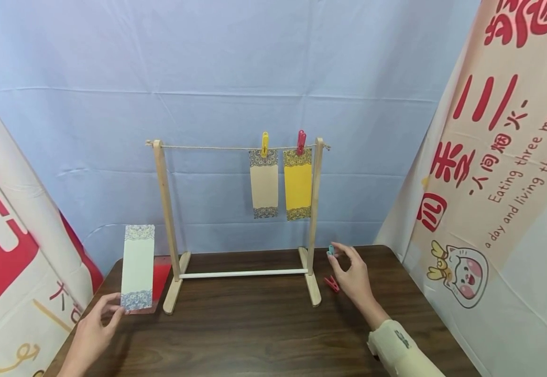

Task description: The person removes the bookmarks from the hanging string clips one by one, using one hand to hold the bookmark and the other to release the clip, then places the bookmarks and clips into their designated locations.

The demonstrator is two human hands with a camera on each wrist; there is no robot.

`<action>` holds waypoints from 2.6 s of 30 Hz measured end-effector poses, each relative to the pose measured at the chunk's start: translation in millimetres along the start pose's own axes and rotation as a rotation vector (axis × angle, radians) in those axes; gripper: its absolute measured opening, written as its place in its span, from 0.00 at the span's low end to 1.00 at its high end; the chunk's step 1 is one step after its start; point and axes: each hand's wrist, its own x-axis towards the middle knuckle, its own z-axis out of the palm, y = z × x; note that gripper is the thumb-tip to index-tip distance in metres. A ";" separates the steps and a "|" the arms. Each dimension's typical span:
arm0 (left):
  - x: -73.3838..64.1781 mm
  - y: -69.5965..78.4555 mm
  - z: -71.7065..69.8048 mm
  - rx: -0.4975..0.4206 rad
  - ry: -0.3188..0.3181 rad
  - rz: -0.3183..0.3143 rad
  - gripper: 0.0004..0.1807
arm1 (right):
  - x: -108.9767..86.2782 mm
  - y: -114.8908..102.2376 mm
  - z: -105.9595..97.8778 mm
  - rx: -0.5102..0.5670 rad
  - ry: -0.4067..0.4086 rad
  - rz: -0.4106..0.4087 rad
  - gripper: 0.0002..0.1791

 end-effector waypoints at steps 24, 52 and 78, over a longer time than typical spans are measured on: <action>-0.8 -17.3 2.2 0.028 -0.120 -0.087 0.19 | -18.3 25.9 -5.0 -0.104 -0.029 0.078 0.20; 8.4 -30.2 4.2 0.041 -0.246 -0.130 0.19 | -22.7 48.7 -10.0 -0.180 -0.165 0.172 0.19; 15.7 -39.7 9.9 0.040 -0.349 -0.178 0.19 | -23.6 71.1 -10.7 -0.237 -0.274 0.242 0.17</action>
